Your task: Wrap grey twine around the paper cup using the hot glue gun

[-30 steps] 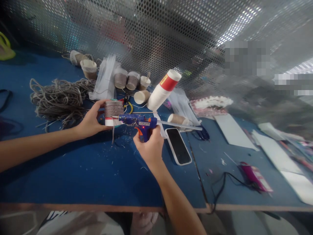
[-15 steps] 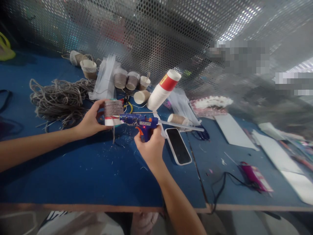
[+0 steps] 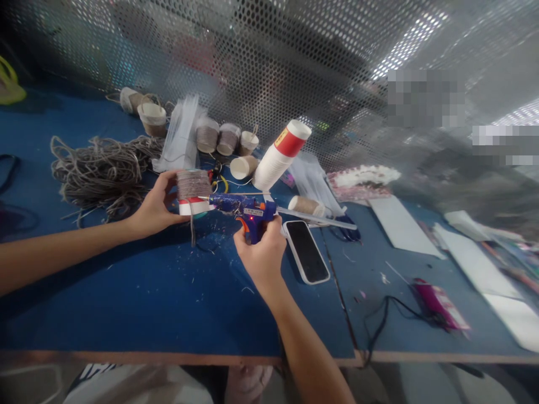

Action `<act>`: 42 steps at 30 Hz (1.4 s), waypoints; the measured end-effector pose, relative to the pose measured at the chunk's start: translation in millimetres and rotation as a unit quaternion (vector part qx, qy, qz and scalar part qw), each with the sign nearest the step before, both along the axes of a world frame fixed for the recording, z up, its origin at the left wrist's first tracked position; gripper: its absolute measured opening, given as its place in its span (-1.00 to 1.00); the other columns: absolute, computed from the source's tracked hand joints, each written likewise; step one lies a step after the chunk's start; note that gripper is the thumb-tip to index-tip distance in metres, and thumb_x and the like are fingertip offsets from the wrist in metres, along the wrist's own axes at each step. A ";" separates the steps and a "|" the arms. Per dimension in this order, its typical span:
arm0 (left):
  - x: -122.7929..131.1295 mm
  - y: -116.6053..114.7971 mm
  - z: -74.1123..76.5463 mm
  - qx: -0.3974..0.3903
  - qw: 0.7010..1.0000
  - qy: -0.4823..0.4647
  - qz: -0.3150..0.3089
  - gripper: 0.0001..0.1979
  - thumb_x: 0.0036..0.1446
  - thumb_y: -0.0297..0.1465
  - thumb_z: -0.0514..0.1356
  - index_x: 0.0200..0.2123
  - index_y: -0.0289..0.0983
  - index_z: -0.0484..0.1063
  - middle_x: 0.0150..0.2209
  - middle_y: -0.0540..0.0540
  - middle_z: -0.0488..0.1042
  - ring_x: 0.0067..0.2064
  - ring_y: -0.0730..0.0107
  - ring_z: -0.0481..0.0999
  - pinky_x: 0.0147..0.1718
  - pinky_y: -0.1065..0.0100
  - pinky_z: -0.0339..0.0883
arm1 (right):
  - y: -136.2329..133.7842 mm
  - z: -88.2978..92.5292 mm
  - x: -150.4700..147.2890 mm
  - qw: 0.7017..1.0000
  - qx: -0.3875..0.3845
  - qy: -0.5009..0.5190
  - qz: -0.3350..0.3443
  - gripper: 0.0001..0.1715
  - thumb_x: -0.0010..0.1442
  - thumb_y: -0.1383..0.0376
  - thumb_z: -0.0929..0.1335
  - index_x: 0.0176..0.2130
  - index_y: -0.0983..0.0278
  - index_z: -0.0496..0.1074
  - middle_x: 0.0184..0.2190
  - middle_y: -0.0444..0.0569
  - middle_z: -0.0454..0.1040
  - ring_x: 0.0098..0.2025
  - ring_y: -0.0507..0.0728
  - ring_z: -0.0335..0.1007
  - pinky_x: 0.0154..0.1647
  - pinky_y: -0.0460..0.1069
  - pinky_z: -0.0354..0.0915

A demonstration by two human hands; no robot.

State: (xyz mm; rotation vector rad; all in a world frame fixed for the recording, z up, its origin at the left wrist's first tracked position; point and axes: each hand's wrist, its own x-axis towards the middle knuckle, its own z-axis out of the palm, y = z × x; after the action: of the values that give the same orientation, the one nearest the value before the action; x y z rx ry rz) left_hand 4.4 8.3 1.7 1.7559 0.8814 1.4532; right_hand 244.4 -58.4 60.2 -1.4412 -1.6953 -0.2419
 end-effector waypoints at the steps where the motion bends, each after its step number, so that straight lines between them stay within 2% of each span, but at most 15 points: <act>1: -0.3 0.3 -0.5 -0.001 1.000 -0.001 -0.003 -0.17 -0.15 -0.44 0.47 0.18 -0.20 0.17 0.18 -0.31 0.37 0.22 -0.03 0.46 0.11 0.08 0.53 | 0.1 0.1 0.2 1.000 0.003 -0.001 0.000 -0.65 -0.03 0.22 0.37 -0.22 0.18 0.22 -0.60 -0.24 0.36 -0.65 0.09 0.33 -0.59 0.02 0.32; 13: -0.8 3.1 -4.1 -0.005 1.000 -0.024 -0.017 -0.16 -0.19 -0.50 0.48 0.16 -0.19 0.19 0.16 -0.28 0.41 0.23 -0.04 0.47 0.14 0.02 0.50 | 0.3 0.7 1.4 1.000 0.004 0.011 -0.008 -0.68 -0.02 0.20 0.37 -0.24 0.18 0.24 -0.57 -0.23 0.38 -0.63 0.08 0.35 -0.56 0.02 0.33; 20: 0.3 3.1 -2.3 0.007 1.000 -0.022 -0.020 -0.17 -0.14 -0.39 0.51 0.16 -0.18 0.17 0.15 -0.28 0.44 0.17 0.00 0.54 0.12 0.03 0.53 | -1.5 4.3 0.2 1.000 -0.007 0.019 -0.017 -0.69 -0.01 0.18 0.36 -0.25 0.16 0.24 -0.58 -0.22 0.39 -0.62 0.08 0.33 -0.55 0.03 0.33; 26: 2.5 2.5 -1.1 0.013 0.999 -0.044 -0.024 -0.19 -0.15 -0.32 0.51 0.13 -0.16 0.18 0.09 -0.23 0.49 0.10 0.06 0.59 0.05 0.10 0.58 | -1.8 5.3 -0.4 0.999 -0.016 0.032 -0.017 -0.68 -0.02 0.18 0.36 -0.24 0.18 0.24 -0.57 -0.19 0.43 -0.60 0.11 0.39 -0.53 0.03 0.35; 32: 1.8 4.3 -3.5 0.032 0.999 -0.029 -0.031 -0.21 -0.09 -0.30 0.48 0.15 -0.14 0.15 0.10 -0.22 0.47 0.10 0.08 0.58 0.06 0.11 0.56 | -2.2 7.0 0.0 0.999 -0.009 0.036 -0.019 -0.70 -0.03 0.19 0.35 -0.26 0.18 0.24 -0.58 -0.20 0.43 -0.60 0.10 0.40 -0.53 0.01 0.34; 42: 2.0 4.9 -5.2 0.021 0.998 -0.057 -0.035 -0.19 -0.14 -0.31 0.49 0.14 -0.11 0.16 0.10 -0.19 0.46 0.10 0.08 0.58 0.08 0.09 0.54 | -0.5 4.2 2.5 0.999 -0.009 0.040 -0.033 -0.69 -0.04 0.20 0.36 -0.25 0.18 0.26 -0.58 -0.21 0.41 -0.60 0.10 0.38 -0.51 0.03 0.36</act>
State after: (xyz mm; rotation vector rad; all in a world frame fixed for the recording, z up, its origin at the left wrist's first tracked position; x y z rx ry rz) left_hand 6.4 13.2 -3.5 1.6985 0.7277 1.5211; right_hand 246.9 -58.9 64.4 -1.5014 -1.5912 -0.2018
